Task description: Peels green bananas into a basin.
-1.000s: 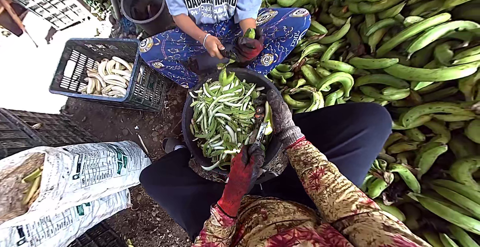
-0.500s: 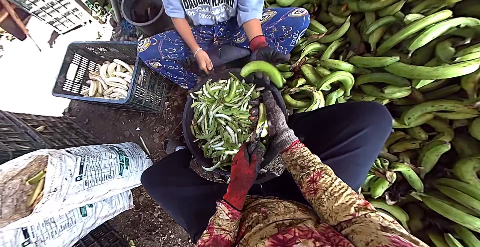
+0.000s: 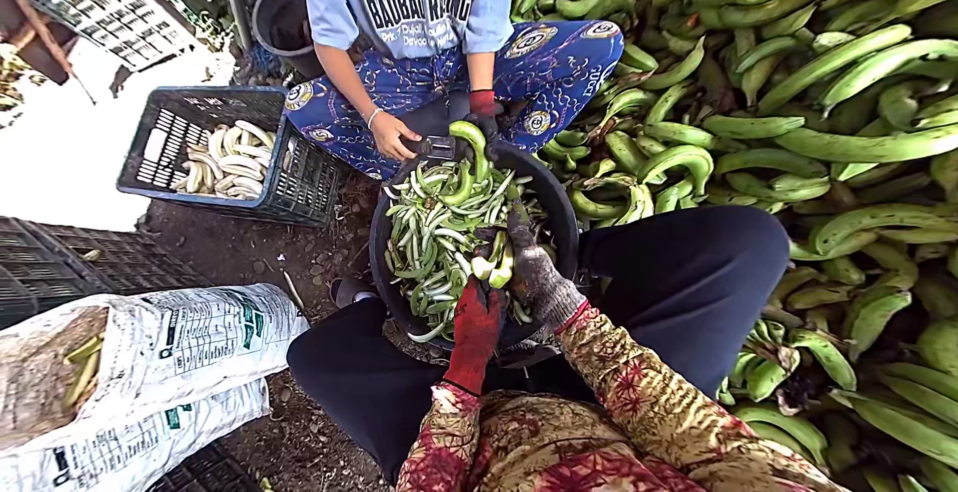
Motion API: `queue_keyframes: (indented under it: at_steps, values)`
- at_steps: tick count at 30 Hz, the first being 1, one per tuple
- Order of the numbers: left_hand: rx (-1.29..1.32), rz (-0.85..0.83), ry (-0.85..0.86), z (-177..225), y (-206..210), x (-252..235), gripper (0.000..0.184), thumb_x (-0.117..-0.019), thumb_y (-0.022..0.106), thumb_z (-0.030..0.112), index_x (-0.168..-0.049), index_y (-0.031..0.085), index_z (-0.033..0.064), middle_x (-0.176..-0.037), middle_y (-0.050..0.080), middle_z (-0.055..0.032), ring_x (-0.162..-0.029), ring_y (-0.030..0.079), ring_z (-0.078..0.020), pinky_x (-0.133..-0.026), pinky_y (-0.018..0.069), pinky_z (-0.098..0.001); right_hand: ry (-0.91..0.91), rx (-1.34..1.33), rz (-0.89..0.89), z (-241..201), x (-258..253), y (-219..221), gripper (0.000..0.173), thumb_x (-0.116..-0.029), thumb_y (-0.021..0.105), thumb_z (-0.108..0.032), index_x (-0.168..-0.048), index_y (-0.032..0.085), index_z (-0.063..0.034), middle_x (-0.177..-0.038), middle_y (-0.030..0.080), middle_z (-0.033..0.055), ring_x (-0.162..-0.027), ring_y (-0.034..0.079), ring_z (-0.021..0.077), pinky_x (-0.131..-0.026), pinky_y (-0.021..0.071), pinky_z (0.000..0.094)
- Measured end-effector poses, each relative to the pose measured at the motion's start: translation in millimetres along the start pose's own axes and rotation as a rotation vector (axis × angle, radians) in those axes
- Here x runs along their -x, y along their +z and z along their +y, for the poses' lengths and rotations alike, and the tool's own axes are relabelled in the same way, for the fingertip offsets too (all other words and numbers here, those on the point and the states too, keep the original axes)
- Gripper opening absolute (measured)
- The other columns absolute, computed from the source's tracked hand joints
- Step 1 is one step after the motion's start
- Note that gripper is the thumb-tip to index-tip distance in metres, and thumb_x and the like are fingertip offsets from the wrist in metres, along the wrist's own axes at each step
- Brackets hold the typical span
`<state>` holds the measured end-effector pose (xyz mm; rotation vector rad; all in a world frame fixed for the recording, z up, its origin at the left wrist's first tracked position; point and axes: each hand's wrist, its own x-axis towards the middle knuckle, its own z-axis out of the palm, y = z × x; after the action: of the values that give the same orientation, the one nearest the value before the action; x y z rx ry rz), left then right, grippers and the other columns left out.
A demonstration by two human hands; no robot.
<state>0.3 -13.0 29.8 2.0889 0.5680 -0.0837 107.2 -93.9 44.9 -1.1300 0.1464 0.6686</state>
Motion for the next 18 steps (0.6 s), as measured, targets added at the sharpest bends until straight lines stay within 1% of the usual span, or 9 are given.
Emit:
queue_keyframes:
  at_steps: [3, 5, 6, 10, 13, 14, 15, 16, 18]
  values:
    - [0.002, -0.063, -0.060, 4, -5, -2, 0.047, -0.1059, 0.048, 0.023, -0.141, 0.052, -0.0080, -0.133, 0.062, -0.0265, -0.130, 0.057, -0.0340, -0.113, 0.0407, -0.0476, 0.023, 0.138, -0.027, 7, 0, -4, 0.074, -0.1073, 0.015, -0.060, -0.129, 0.059, -0.0059, -0.096, 0.070, 0.0104, -0.086, 0.069, 0.0198, -0.078, 0.0588, 0.0381]
    - [0.016, -0.073, -0.071, 5, -6, -1, 0.043, -0.1064, 0.048, 0.021, -0.136, 0.057, -0.0083, -0.131, 0.063, -0.0267, -0.129, 0.057, -0.0337, -0.113, 0.0402, -0.0472, 0.001, 0.246, -0.063, 13, 0, -7, 0.071, -0.1081, 0.016, -0.058, -0.133, 0.058, -0.0064, -0.100, 0.071, 0.0096, -0.091, 0.069, 0.0195, -0.083, 0.0582, 0.0386]
    - [0.024, -0.080, -0.071, 4, -6, -1, 0.043, -0.1064, 0.048, 0.021, -0.136, 0.057, -0.0079, -0.131, 0.063, -0.0263, -0.129, 0.057, -0.0332, -0.113, 0.0402, -0.0470, -0.017, 0.249, -0.083, 16, -1, -9, 0.068, -0.1084, 0.019, -0.056, -0.133, 0.058, -0.0060, -0.101, 0.071, 0.0096, -0.092, 0.069, 0.0196, -0.085, 0.0581, 0.0388]
    - [0.050, -0.118, -0.043, -2, -7, -1, 0.047, -0.1039, 0.052, 0.024, -0.140, 0.053, -0.0055, -0.131, 0.064, -0.0232, -0.126, 0.059, -0.0294, -0.111, 0.0426, -0.0452, 0.040, 0.025, -0.135, 23, -4, -19, 0.048, -0.1068, 0.043, -0.043, -0.135, 0.057, -0.0061, -0.102, 0.069, 0.0098, -0.090, 0.067, 0.0185, -0.082, 0.0579, 0.0362]
    - [0.160, -0.179, -0.022, -4, -13, -1, 0.049, -0.1018, 0.056, 0.026, -0.142, 0.051, -0.0020, -0.128, 0.066, -0.0173, -0.119, 0.063, -0.0201, -0.106, 0.0482, -0.0395, 0.091, -0.158, -0.249, 22, -4, -31, 0.050, -0.0989, 0.059, -0.036, -0.140, 0.055, -0.0077, -0.109, 0.069, 0.0101, -0.094, 0.068, 0.0180, -0.082, 0.0593, 0.0346]
    - [0.218, -0.212, -0.037, -2, -15, 0, 0.048, -0.1022, 0.055, 0.022, -0.143, 0.050, -0.0026, -0.125, 0.066, -0.0165, -0.114, 0.064, -0.0173, -0.102, 0.0496, -0.0367, 0.101, -0.198, -0.276, 22, -4, -35, 0.049, -0.0981, 0.060, -0.033, -0.140, 0.054, -0.0076, -0.114, 0.069, 0.0112, -0.098, 0.068, 0.0193, -0.084, 0.0592, 0.0356]
    - [0.286, -0.238, -0.066, 0, -16, 1, 0.044, -0.1029, 0.054, 0.019, -0.142, 0.050, -0.0022, -0.118, 0.067, -0.0131, -0.103, 0.065, -0.0126, -0.093, 0.0529, -0.0318, 0.116, -0.243, -0.297, 25, -5, -38, 0.050, -0.0967, 0.062, -0.031, -0.140, 0.054, -0.0072, -0.120, 0.068, 0.0135, -0.103, 0.068, 0.0221, -0.087, 0.0588, 0.0381]
    - [0.380, -0.262, -0.102, -1, -15, 1, 0.041, -0.1039, 0.055, 0.017, -0.140, 0.050, -0.0012, -0.107, 0.067, -0.0088, -0.088, 0.066, -0.0091, -0.080, 0.0570, -0.0274, 0.122, -0.261, -0.316, 28, -8, -41, 0.049, -0.0965, 0.063, -0.029, -0.140, 0.054, -0.0079, -0.124, 0.068, 0.0141, -0.106, 0.068, 0.0231, -0.089, 0.0586, 0.0387]
    - [0.618, -0.319, -0.200, -4, -12, -2, 0.035, -0.1048, 0.056, 0.016, -0.136, 0.049, 0.0007, -0.087, 0.066, -0.0067, -0.067, 0.065, -0.0119, -0.059, 0.0578, -0.0271, 0.119, -0.276, -0.324, 33, -12, -42, 0.051, -0.0968, 0.062, -0.025, -0.144, 0.052, -0.0089, -0.125, 0.067, 0.0148, -0.108, 0.068, 0.0234, -0.090, 0.0581, 0.0384]
